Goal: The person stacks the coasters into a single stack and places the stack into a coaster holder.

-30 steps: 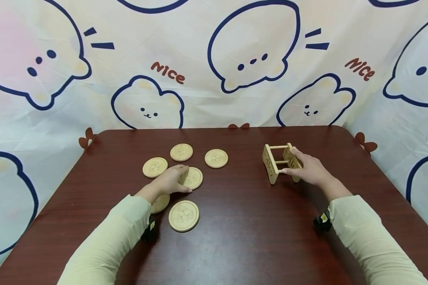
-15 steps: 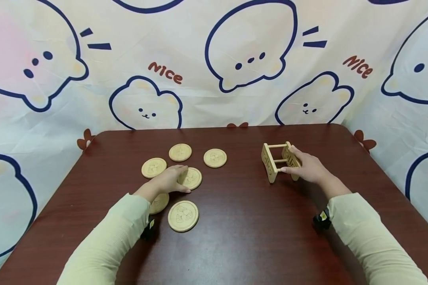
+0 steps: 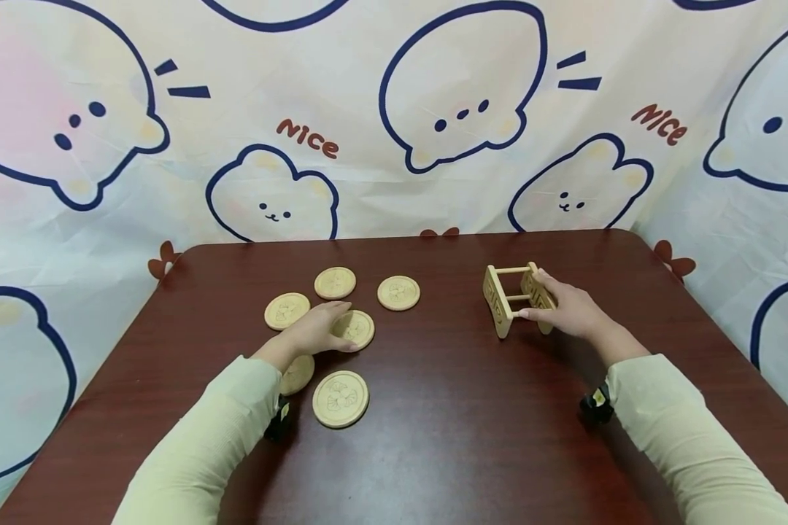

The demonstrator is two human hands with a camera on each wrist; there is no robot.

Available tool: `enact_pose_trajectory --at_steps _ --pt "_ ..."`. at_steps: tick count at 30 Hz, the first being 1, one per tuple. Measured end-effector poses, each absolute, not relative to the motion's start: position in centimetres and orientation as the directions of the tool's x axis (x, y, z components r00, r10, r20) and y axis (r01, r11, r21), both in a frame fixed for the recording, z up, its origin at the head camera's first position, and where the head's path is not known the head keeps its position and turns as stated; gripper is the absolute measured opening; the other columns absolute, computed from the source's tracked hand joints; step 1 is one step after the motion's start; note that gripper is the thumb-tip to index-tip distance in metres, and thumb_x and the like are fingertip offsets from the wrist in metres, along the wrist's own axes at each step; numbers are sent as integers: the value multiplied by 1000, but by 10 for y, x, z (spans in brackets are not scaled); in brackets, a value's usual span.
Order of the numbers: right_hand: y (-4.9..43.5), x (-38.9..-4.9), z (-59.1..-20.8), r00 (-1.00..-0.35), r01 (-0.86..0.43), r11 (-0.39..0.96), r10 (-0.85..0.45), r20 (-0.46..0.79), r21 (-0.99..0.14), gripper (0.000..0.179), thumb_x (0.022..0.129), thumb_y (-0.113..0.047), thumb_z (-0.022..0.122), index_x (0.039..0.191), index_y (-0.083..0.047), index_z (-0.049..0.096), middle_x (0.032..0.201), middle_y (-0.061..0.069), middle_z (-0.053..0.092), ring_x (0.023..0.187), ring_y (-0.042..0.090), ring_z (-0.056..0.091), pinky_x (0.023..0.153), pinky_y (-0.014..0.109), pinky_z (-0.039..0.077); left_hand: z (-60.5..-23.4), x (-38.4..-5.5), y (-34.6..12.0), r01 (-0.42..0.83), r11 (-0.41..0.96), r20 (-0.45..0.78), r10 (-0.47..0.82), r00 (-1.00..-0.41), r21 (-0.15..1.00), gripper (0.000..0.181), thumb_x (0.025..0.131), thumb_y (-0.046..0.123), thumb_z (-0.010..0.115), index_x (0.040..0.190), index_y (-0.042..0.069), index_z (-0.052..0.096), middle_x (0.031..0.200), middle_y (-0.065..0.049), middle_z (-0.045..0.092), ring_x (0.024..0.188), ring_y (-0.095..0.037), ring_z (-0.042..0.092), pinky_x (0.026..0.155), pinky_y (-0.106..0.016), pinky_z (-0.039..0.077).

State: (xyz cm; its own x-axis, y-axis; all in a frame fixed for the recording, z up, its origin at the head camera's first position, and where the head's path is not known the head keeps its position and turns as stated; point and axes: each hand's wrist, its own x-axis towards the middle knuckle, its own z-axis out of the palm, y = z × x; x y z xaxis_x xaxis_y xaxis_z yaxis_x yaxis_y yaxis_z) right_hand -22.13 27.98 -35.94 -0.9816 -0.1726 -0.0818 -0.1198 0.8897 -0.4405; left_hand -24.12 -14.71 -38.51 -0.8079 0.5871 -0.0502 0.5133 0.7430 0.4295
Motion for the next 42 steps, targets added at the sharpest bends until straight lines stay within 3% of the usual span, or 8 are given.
enact_pose_trajectory --at_steps 12,22,42 --pt "279 -221 -358 -980 -118 898 -173 -94 -424 101 66 -69 50 138 -7 16 129 28 31 108 40 39 82 54 34 -378 -251 -127 525 718 -31 603 -797 457 77 73 35 67 130 -5 33 131 -20 34 121 -32 27 97 -41 24" --pt "283 -220 -360 -980 -124 889 -180 -87 -440 97 70 -64 51 139 -7 13 133 27 25 113 44 31 85 55 29 -369 -264 -107 531 739 -81 611 -787 416 79 72 33 68 132 -1 31 132 -16 34 122 -28 28 97 -38 24" --pt "280 -220 -360 -978 -135 893 -188 -84 -428 100 68 -66 51 139 -6 13 132 27 27 112 43 33 84 55 31 -367 -282 -80 479 772 -124 571 -812 417 78 74 35 67 135 5 28 135 -13 28 124 -27 23 97 -39 23"
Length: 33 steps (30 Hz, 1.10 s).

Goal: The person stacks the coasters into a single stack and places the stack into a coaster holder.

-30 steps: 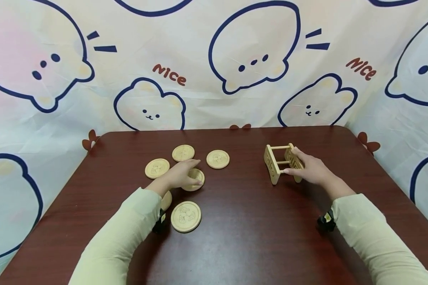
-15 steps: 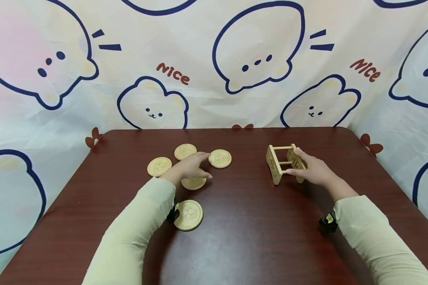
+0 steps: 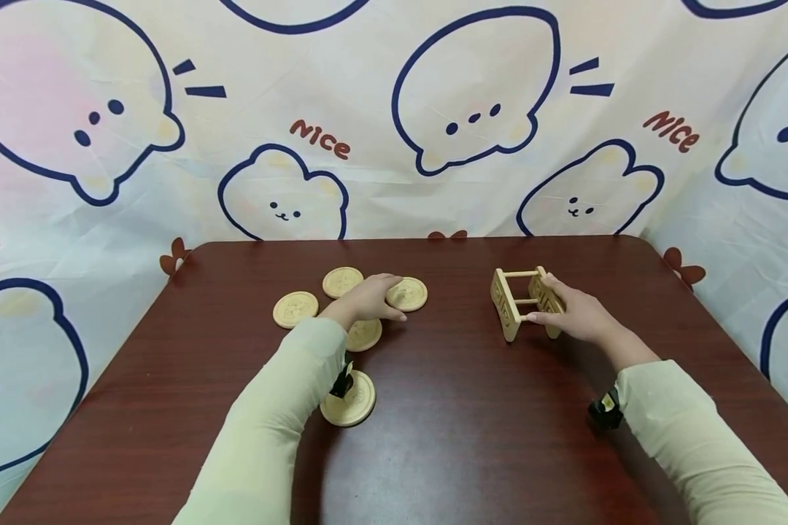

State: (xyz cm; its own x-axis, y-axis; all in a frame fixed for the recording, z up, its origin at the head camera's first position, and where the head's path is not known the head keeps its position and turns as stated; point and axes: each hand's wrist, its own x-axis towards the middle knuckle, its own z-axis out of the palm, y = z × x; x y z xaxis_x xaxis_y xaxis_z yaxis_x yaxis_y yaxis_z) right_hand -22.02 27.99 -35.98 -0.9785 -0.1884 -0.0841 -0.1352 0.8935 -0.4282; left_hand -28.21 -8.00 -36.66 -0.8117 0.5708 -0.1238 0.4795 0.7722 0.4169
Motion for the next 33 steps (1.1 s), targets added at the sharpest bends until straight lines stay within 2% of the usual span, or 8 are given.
enact_pose_trajectory --at_steps 5,19,27,33 --pt "280 -220 -360 -978 -136 897 -190 -89 -420 101 68 -67 50 138 -5 13 132 28 27 112 44 33 84 55 31 -370 -288 -73 458 792 -152 551 -820 403 79 73 36 66 135 5 27 136 -13 27 125 -27 20 99 -38 21" --pt "281 -217 -360 -980 -113 890 -172 -96 -442 99 68 -67 51 139 -9 13 131 29 27 110 43 36 83 55 32 -377 -306 -59 425 848 -186 495 -849 315 79 72 37 68 133 3 31 134 -13 32 123 -27 25 99 -36 20" --pt "280 -217 -362 -980 -126 885 -182 -85 -447 98 68 -66 51 139 -7 15 132 28 26 110 42 37 83 55 32 -384 -310 -58 434 853 -188 496 -848 292 74 72 38 67 128 0 37 126 -15 41 118 -26 34 96 -33 26" --pt "279 -219 -361 -979 -128 883 -185 -85 -451 98 69 -65 51 139 -9 13 134 27 23 111 42 35 84 56 31 -386 -312 -58 434 851 -188 498 -847 297 78 72 39 67 130 0 33 128 -15 39 119 -26 33 96 -33 25"
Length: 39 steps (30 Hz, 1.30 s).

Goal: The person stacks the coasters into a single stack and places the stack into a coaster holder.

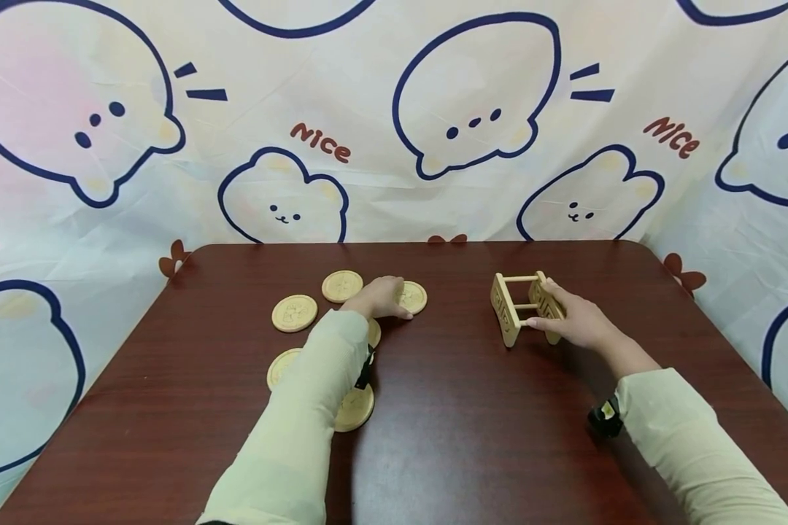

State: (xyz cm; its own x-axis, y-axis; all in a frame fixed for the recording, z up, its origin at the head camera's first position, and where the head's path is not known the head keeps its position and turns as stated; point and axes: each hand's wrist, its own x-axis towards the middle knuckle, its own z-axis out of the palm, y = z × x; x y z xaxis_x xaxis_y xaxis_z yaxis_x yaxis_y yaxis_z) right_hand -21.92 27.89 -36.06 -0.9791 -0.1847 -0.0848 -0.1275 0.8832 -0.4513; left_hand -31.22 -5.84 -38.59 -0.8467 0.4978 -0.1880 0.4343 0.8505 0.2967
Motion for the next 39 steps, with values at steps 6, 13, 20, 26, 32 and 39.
enact_pose_trajectory --at_steps 6,13,20,26,32,39 --pt "280 -220 -360 -979 -131 888 -186 -83 -440 98 69 -66 51 139 -8 14 133 27 25 111 42 35 84 56 31 -384 -312 -53 427 850 -199 497 -845 309 78 73 38 66 131 0 32 130 -15 37 120 -27 30 97 -34 24" --pt "280 -220 -359 -979 -136 890 -187 -76 -435 97 69 -65 51 139 -8 14 133 27 24 111 42 35 84 55 31 -380 -312 -47 429 859 -211 491 -845 278 66 74 37 66 123 1 40 123 -14 42 115 -25 36 94 -32 29" --pt "281 -220 -360 -981 -135 888 -183 -69 -439 100 67 -67 51 138 -7 16 129 29 30 109 40 38 83 54 33 -379 -310 -46 440 860 -229 497 -837 258 77 74 36 65 131 -1 30 133 -17 32 122 -26 28 97 -32 24" --pt "281 -219 -361 -980 -131 888 -184 -79 -441 100 67 -67 51 138 -7 16 129 28 31 109 39 39 82 53 34 -378 -306 -50 453 845 -199 514 -834 284 82 73 36 66 134 -1 25 135 -17 28 123 -28 25 98 -33 23" --pt "281 -220 -363 -981 -131 887 -181 -72 -443 100 67 -67 52 138 -7 17 129 28 31 110 40 38 83 54 33 -372 -301 -56 472 828 -146 529 -836 303 83 73 35 67 134 -2 25 134 -18 28 123 -29 24 98 -35 23" --pt "281 -221 -362 -981 -120 883 -176 -83 -453 97 70 -63 53 139 -8 14 132 27 28 112 40 36 85 54 32 -358 -295 -68 499 806 -87 549 -831 318 82 72 33 68 133 -4 27 133 -19 30 122 -29 26 98 -36 23"
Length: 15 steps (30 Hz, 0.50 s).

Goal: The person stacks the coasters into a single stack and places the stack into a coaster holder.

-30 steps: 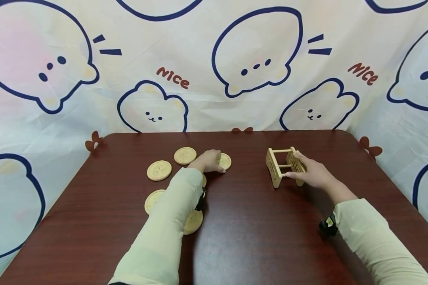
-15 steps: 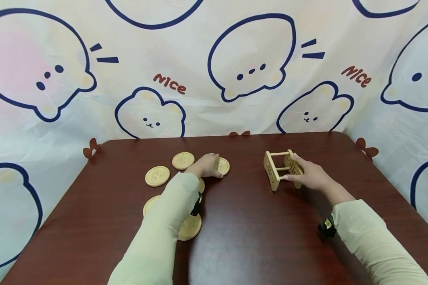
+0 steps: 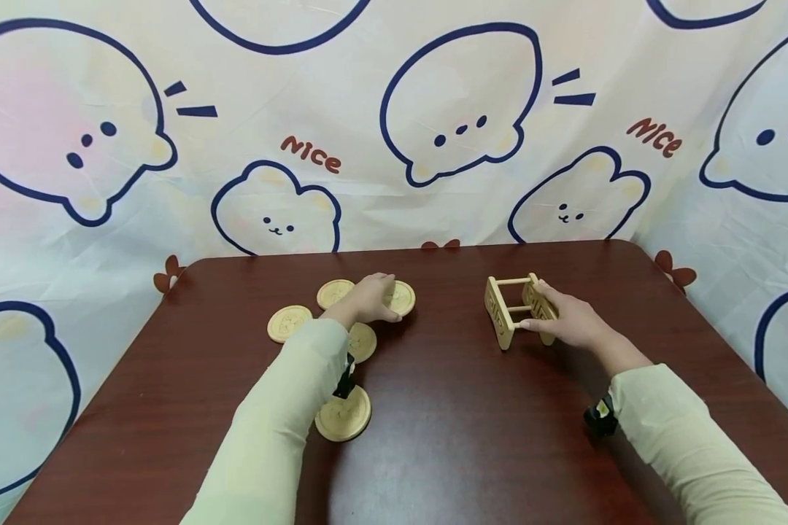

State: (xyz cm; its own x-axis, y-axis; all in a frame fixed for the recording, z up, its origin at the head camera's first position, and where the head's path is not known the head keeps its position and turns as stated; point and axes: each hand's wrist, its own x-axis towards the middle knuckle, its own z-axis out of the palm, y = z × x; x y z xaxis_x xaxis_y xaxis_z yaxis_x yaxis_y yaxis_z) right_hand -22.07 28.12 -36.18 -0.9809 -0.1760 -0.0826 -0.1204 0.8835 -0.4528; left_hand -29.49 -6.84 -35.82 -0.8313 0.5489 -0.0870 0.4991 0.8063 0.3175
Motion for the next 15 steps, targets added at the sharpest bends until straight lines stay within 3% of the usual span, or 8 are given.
enact_pose_trajectory --at_steps 15 --pt "281 -220 -360 -982 -104 886 -163 -93 -453 100 67 -67 52 139 -11 13 131 27 29 111 40 36 83 53 33 -343 -278 -94 522 776 -20 564 -825 354 80 69 30 71 129 -6 34 128 -21 34 118 -31 30 96 -37 26"
